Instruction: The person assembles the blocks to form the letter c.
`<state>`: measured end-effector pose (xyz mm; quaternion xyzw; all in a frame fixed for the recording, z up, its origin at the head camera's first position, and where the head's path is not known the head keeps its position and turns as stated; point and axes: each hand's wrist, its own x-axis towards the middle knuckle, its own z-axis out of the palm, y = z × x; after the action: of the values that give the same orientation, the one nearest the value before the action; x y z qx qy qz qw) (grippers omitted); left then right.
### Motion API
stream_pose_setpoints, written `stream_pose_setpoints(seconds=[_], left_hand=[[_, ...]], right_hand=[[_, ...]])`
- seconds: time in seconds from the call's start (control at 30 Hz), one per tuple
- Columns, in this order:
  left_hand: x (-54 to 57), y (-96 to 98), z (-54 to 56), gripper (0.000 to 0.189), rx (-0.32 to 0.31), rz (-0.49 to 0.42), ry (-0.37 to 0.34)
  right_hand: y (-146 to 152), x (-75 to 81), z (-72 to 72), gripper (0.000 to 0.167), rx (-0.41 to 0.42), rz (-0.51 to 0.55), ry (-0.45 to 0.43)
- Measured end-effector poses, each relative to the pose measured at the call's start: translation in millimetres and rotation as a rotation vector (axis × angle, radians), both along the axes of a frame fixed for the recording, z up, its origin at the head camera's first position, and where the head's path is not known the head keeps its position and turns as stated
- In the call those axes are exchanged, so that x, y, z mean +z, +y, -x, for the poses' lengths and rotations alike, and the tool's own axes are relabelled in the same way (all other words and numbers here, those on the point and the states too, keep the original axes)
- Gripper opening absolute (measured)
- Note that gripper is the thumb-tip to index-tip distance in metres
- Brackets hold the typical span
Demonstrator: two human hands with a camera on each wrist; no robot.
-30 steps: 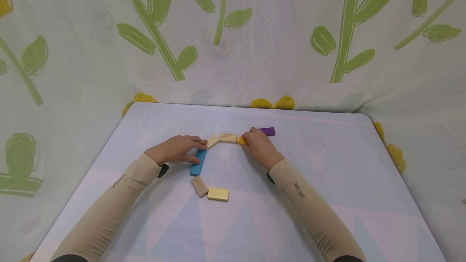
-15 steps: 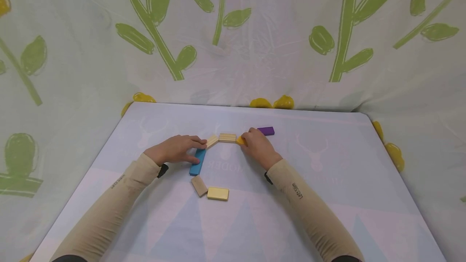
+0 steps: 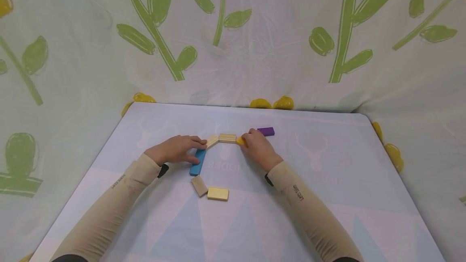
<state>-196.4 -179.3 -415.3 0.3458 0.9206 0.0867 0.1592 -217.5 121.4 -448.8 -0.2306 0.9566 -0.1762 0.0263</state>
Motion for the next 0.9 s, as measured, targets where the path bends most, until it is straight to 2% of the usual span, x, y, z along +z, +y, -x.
stream_pose_setpoints(seconds=[0.17,0.3,0.6,0.73,0.9], left_hand=[[-0.1,0.5,0.2,0.059,-0.001,-0.002,0.0],[0.3,0.4,-0.4,0.059,-0.003,-0.004,0.001],[0.7,-0.3,-0.7,0.059,0.001,0.003,0.004],[-1.2,-0.7,0.1,0.059,-0.003,0.005,0.015],[-1.9,-1.4,0.6,0.059,-0.013,0.002,0.031]], right_hand=[[5.3,10.5,-1.8,0.04,-0.029,0.057,0.01],[13.9,18.8,-2.4,0.041,-0.042,0.122,0.061],[32.0,17.2,1.7,0.035,-0.041,0.243,0.176],[41.2,15.8,5.4,0.038,-0.046,0.289,0.219],[56.0,12.8,12.7,0.047,-0.042,0.275,0.247]])
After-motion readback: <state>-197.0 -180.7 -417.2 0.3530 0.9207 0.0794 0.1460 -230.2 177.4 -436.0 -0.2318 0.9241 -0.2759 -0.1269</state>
